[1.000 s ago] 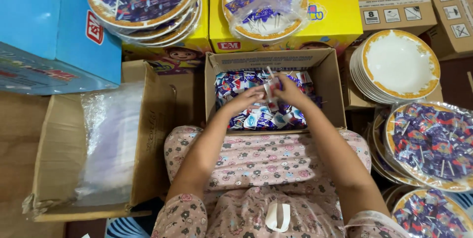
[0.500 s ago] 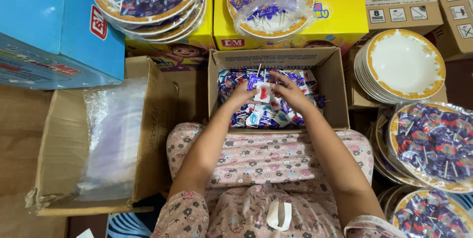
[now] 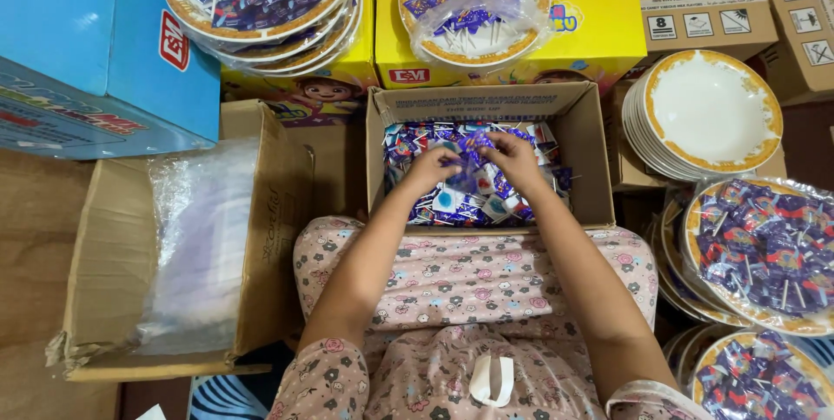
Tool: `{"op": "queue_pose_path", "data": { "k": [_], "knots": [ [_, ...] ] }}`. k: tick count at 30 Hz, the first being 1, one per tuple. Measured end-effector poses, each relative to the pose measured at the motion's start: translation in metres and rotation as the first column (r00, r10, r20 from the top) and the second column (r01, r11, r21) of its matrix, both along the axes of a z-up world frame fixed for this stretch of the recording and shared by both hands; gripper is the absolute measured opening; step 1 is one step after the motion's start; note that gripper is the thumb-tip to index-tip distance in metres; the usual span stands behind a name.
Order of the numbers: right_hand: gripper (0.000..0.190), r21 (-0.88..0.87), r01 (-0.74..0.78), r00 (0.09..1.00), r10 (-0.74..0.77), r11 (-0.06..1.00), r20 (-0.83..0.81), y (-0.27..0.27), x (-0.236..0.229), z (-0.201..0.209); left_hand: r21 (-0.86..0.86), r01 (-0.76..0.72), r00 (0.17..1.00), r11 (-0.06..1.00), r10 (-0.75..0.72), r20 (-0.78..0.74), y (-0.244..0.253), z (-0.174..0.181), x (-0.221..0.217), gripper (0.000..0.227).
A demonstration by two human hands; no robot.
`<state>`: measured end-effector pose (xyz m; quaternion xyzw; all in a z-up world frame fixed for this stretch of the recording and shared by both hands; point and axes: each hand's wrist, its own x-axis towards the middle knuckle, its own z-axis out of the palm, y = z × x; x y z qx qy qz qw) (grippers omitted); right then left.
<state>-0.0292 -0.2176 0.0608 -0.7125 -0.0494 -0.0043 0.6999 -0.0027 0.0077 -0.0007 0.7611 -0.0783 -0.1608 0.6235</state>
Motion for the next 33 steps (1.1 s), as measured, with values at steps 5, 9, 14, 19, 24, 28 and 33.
{"op": "queue_pose_path", "data": {
  "k": [5, 9, 14, 19, 24, 28, 33],
  "knots": [
    [0.033, -0.136, -0.053, 0.999, 0.053, 0.989, -0.007, 0.001, 0.013, -0.025, -0.103, -0.022, 0.999, 0.994, 0.018, -0.041, -0.005, -0.013, 0.007, 0.025],
    [0.031, -0.077, -0.009, 0.998, 0.004, 0.997, -0.056, -0.005, 0.014, -0.039, 0.341, 0.084, 0.985, 0.936, -0.129, 0.113, -0.003, -0.033, 0.001, 0.037],
    [0.024, -0.117, -0.047, 0.993, 0.034, 0.992, -0.109, -0.004, 0.004, -0.037, 0.089, 0.169, 0.975, 0.982, -0.153, -0.161, -0.023, 0.044, -0.025, 0.056],
    [0.017, -0.539, -0.237, 0.971, 0.214, 0.809, -0.106, -0.004, -0.005, -0.04, 0.106, -0.035, 0.995, 0.994, 0.045, -0.087, -0.017, 0.0, 0.001, 0.032],
    [0.024, -0.876, -0.449, 0.887, 0.203, 0.174, -0.414, -0.039, 0.035, -0.206, -0.317, -0.369, 0.906, 0.874, 0.262, -0.331, -0.015, -0.021, 0.011, 0.052],
    [0.019, -0.856, -0.434, 0.9, 0.182, 0.281, -0.396, -0.021, 0.022, -0.1, -0.246, -0.473, 0.858, 0.846, 0.379, -0.347, -0.008, -0.033, 0.017, 0.044],
    [0.017, -0.674, -0.099, 0.994, 0.039, 0.732, -0.104, 0.001, -0.011, -0.027, -0.358, -0.429, 0.887, 0.829, 0.31, -0.343, -0.007, 0.013, -0.001, 0.04]
  ]
}}
